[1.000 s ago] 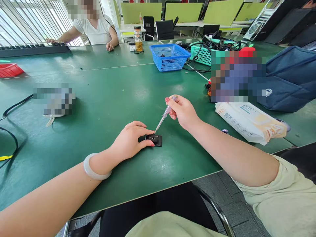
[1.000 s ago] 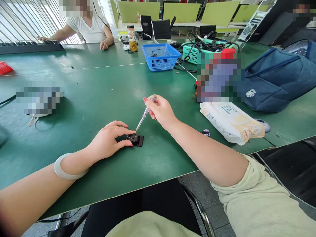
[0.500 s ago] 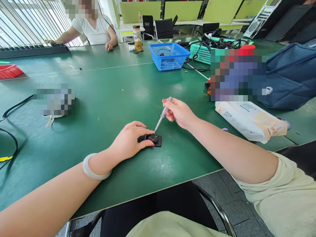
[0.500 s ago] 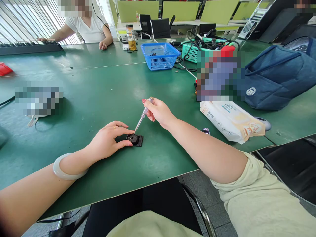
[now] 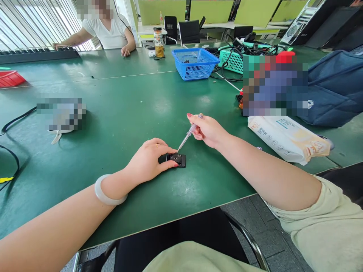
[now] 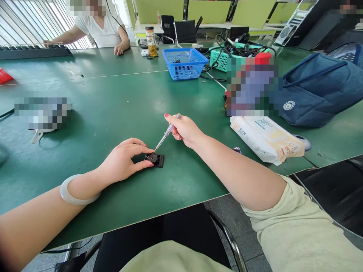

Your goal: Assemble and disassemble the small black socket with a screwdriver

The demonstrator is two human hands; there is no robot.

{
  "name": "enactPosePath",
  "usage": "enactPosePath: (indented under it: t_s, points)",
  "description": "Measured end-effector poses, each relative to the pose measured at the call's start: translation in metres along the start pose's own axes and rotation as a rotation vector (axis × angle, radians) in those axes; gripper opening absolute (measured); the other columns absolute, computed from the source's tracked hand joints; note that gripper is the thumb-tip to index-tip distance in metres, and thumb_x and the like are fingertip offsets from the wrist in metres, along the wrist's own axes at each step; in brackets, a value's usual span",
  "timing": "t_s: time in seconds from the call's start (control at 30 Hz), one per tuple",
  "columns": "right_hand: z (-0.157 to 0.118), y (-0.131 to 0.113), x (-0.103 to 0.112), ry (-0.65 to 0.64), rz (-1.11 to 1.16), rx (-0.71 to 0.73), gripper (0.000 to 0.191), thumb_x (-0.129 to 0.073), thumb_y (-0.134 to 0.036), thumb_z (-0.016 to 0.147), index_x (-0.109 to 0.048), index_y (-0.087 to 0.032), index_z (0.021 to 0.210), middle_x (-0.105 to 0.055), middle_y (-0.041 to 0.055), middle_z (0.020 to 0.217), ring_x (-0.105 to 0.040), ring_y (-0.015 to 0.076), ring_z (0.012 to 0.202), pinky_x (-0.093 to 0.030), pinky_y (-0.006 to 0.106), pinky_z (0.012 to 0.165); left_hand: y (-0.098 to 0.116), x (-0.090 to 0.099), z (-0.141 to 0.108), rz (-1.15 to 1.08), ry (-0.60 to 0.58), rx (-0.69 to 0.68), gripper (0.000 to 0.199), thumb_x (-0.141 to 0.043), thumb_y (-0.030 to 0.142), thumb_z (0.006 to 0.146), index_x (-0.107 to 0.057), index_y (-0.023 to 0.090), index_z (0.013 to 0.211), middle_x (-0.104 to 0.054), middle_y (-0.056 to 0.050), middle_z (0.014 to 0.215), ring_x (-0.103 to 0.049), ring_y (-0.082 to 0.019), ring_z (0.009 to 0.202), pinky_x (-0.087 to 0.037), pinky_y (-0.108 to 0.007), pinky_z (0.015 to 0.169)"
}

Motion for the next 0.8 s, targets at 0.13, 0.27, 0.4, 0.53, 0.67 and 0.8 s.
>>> enactPosePath:
  t_s: [0.13,0.27,0.4,0.53,0.67,0.8]
  points:
    - [0.000,0.002,0.000,0.012,0.018,-0.015,0.054,-0.083,-0.060,0.073,-0.047,-0.020,0.065,-0.043,-0.0061,0.046,-0.033,0.0053,0.038,-0.024,0.019,0.036,0.000,0.000,0.000,0.002,0.003,-0.009,0.034,-0.074,0.049,0.084,-0.079,0.025,0.108,-0.076,-0.007,0.092,-0.066,-0.028,0.104,-0.057,-0.042,0.091]
    - [0.001,-0.001,0.000,-0.004,0.053,0.017,0.056,-0.085,-0.065,0.066,-0.052,-0.020,0.070,-0.043,-0.0074,0.048,-0.033,0.0048,0.040,-0.025,0.019,0.036,0.002,0.001,0.000,0.008,0.012,-0.035,0.034,-0.074,0.049,0.085,-0.079,0.024,0.107,-0.076,-0.007,0.091,-0.066,-0.028,0.102,-0.057,-0.041,0.090]
    - [-0.002,-0.007,-0.004,-0.057,0.114,0.076,0.054,-0.086,-0.065,0.065,-0.060,-0.018,0.075,-0.045,-0.0068,0.053,-0.038,0.0053,0.043,-0.028,0.019,0.038,0.002,0.002,0.000,0.012,0.013,-0.037,0.035,-0.073,0.050,0.085,-0.079,0.022,0.106,-0.076,-0.008,0.094,-0.066,-0.027,0.102,-0.057,-0.040,0.090]
    - [-0.005,-0.009,-0.007,-0.071,0.147,0.079,0.042,-0.084,-0.054,0.074,-0.067,-0.017,0.085,-0.051,-0.0049,0.060,-0.042,0.0056,0.045,-0.031,0.020,0.040,0.002,0.002,0.000,0.002,0.006,-0.028,0.035,-0.072,0.051,0.086,-0.078,0.023,0.106,-0.076,-0.007,0.095,-0.066,-0.027,0.103,-0.057,-0.040,0.090]
    - [-0.006,-0.010,-0.005,-0.024,0.132,0.085,0.032,-0.084,-0.043,0.078,-0.065,-0.019,0.086,-0.052,-0.0053,0.061,-0.043,0.0056,0.044,-0.031,0.020,0.040,0.005,0.002,-0.001,0.001,0.012,-0.050,0.036,-0.071,0.051,0.087,-0.079,0.022,0.106,-0.076,-0.007,0.094,-0.067,-0.026,0.101,-0.058,-0.039,0.090]
    - [-0.005,-0.013,-0.002,0.005,0.099,0.134,0.042,-0.090,-0.046,0.069,-0.058,-0.019,0.075,-0.056,-0.0052,0.064,-0.049,0.0055,0.048,-0.038,0.019,0.044,0.005,0.002,-0.001,0.011,0.020,-0.066,0.038,-0.070,0.051,0.088,-0.078,0.021,0.108,-0.076,-0.008,0.095,-0.067,-0.026,0.100,-0.058,-0.039,0.089]
Point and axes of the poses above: each hand's wrist, its own z-axis towards the middle knuckle, its own x-axis out of the back of the hand, y = z × x, the point moved 7 cm from there along z, towards the middle knuckle
